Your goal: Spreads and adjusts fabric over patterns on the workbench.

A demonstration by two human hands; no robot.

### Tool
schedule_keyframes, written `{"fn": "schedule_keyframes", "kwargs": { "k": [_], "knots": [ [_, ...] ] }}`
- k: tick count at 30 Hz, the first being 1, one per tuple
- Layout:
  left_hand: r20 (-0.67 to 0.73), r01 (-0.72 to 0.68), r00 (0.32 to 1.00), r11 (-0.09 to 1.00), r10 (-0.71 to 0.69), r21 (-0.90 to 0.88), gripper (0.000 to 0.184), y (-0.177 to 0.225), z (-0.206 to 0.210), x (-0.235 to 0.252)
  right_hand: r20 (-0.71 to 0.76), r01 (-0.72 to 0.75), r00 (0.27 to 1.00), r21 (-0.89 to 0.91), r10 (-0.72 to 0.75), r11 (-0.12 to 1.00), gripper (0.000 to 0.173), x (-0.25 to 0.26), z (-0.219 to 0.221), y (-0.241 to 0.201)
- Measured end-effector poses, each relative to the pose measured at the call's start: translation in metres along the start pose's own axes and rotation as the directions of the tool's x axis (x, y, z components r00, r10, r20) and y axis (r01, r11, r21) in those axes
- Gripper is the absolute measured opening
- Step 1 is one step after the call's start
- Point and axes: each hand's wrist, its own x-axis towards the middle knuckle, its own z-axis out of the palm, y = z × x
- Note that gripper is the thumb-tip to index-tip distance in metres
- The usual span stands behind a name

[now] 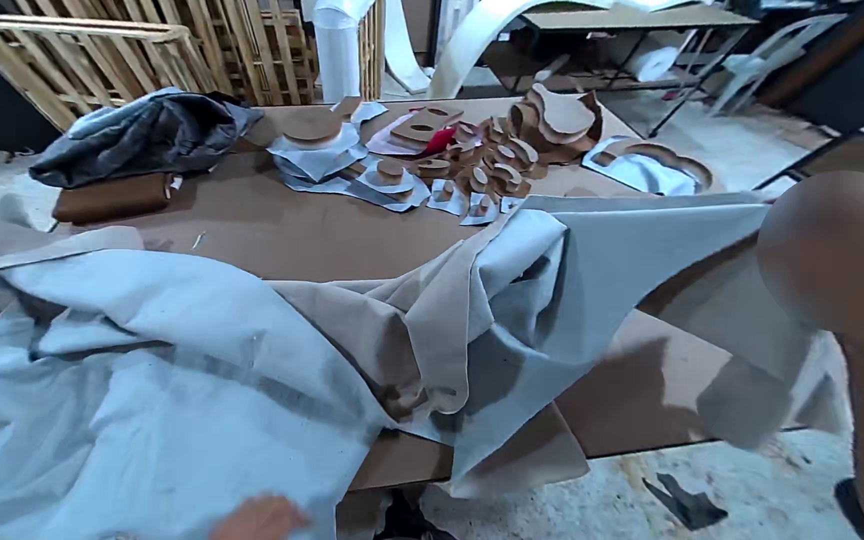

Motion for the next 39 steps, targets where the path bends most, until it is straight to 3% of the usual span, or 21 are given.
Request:
{"fn": "schedule_keyframes", "kwargs": {
  "k": [2, 4, 5, 6, 8, 10, 13, 16, 18, 19, 21, 22, 24, 26, 29, 30, 32, 36, 39],
  "knots": [
    [-0.236, -0.121, 0.954, 0.958, 0.185, 0.26, 0.052, -0.009, -0.014, 0.061, 0.05, 0.063, 0.997, -0.048, -0.061, 0.997, 0.029, -0.002, -0.004, -0.039],
    [-0.19, -0.221, 0.919, 0.848, 0.347, 0.481, 0.085, -0.037, -0.019, 0.13, 0.11, 0.118, 0.988, -0.064, -0.11, 0.991, 0.024, -0.008, 0.007, -0.057],
    [-0.142, -0.27, 0.913, 0.828, 0.382, 0.491, 0.095, -0.053, -0.02, 0.159, 0.117, 0.145, 0.984, -0.064, -0.137, 0.987, 0.023, -0.011, 0.015, -0.059],
    [-0.089, -0.276, 0.928, 0.828, 0.362, 0.488, 0.088, -0.065, -0.026, 0.181, 0.118, 0.16, 0.981, -0.056, -0.153, 0.985, 0.022, -0.013, 0.022, -0.059],
    [0.012, -0.168, 0.984, 0.889, 0.181, 0.427, 0.048, -0.07, -0.073, 0.216, 0.109, 0.15, 0.983, -0.041, -0.145, 0.988, 0.021, -0.01, 0.029, -0.052],
    [-0.085, 0.035, 0.996, 0.947, -0.008, 0.321, 0.028, -0.062, -0.149, 0.243, 0.073, 0.11, 0.992, -0.032, -0.108, 0.993, 0.022, -0.009, 0.031, -0.043],
    [-0.341, 0.295, 0.918, 0.921, -0.201, 0.253, 0.03, -0.061, -0.248, 0.281, -0.006, 0.049, 0.999, -0.079, -0.049, 0.996, 0.025, -0.009, 0.04, -0.031],
    [-0.497, 0.424, 0.827, 0.871, -0.262, 0.248, 0.034, -0.092, -0.278, 0.306, -0.002, 0.088, 0.996, -0.098, -0.089, 0.991, 0.029, -0.027, 0.053, -0.039],
    [-0.555, 0.43, 0.796, 0.87, -0.241, 0.241, 0.055, -0.096, -0.253, 0.301, 0.011, 0.126, 0.992, -0.036, -0.126, 0.991, 0.038, -0.075, 0.052, -0.071],
    [-0.594, 0.37, 0.789, 0.895, -0.161, 0.249, 0.066, -0.09, -0.229, 0.287, -0.022, 0.139, 0.99, 0.014, -0.139, 0.99, 0.042, -0.116, 0.053, -0.09],
    [-0.651, 0.224, 0.757, 0.915, 0.054, 0.336, 0.069, -0.082, -0.157, 0.243, -0.057, 0.094, 0.994, 0.121, -0.088, 0.988, 0.051, -0.21, 0.07, -0.116],
    [-0.653, 0.17, 0.749, 0.919, 0.114, 0.356, 0.067, -0.086, -0.113, 0.218, 0.001, -0.013, 1.0, 0.148, 0.014, 0.989, 0.063, -0.248, 0.084, -0.121],
    [-0.604, 0.159, 0.795, 0.94, 0.06, 0.302, 0.064, -0.108, -0.036, 0.165, 0.181, -0.316, 0.938, 0.091, 0.297, 0.944, 0.082, -0.296, 0.111, -0.102],
    [-0.51, 0.258, 0.853, 0.938, -0.11, 0.231, 0.074, -0.135, 0.004, 0.125, 0.311, -0.447, 0.846, -0.026, 0.432, 0.894, 0.083, -0.308, 0.125, -0.072],
    [-0.417, 0.375, 0.874, 0.891, -0.248, 0.257, 0.092, -0.164, 0.018, 0.106, 0.353, -0.277, 0.893, -0.062, 0.281, 0.959, 0.048, -0.307, 0.134, -0.065],
    [-0.403, 0.385, 0.879, 0.88, -0.257, 0.278, 0.093, -0.167, 0.017, 0.103, 0.407, -0.289, 0.869, -0.044, 0.281, 0.956, 0.041, -0.306, 0.129, -0.066],
    [-0.386, 0.394, 0.883, 0.868, -0.266, 0.302, 0.093, -0.17, 0.015, 0.099, 0.446, -0.417, 0.82, 0.035, 0.359, 0.908, 0.036, -0.294, 0.11, -0.049],
    [-0.378, 0.4, 0.885, 0.86, -0.272, 0.316, 0.094, -0.183, 0.013, 0.082, 0.411, -0.592, 0.763, 0.135, 0.499, 0.794, 0.026, -0.275, 0.082, 0.029],
    [-0.39, 0.414, 0.876, 0.859, -0.285, 0.302, 0.094, -0.176, 0.015, 0.073, 0.454, -0.584, 0.737, 0.053, 0.501, 0.81, 0.025, -0.273, 0.09, 0.052]
  ]
}}
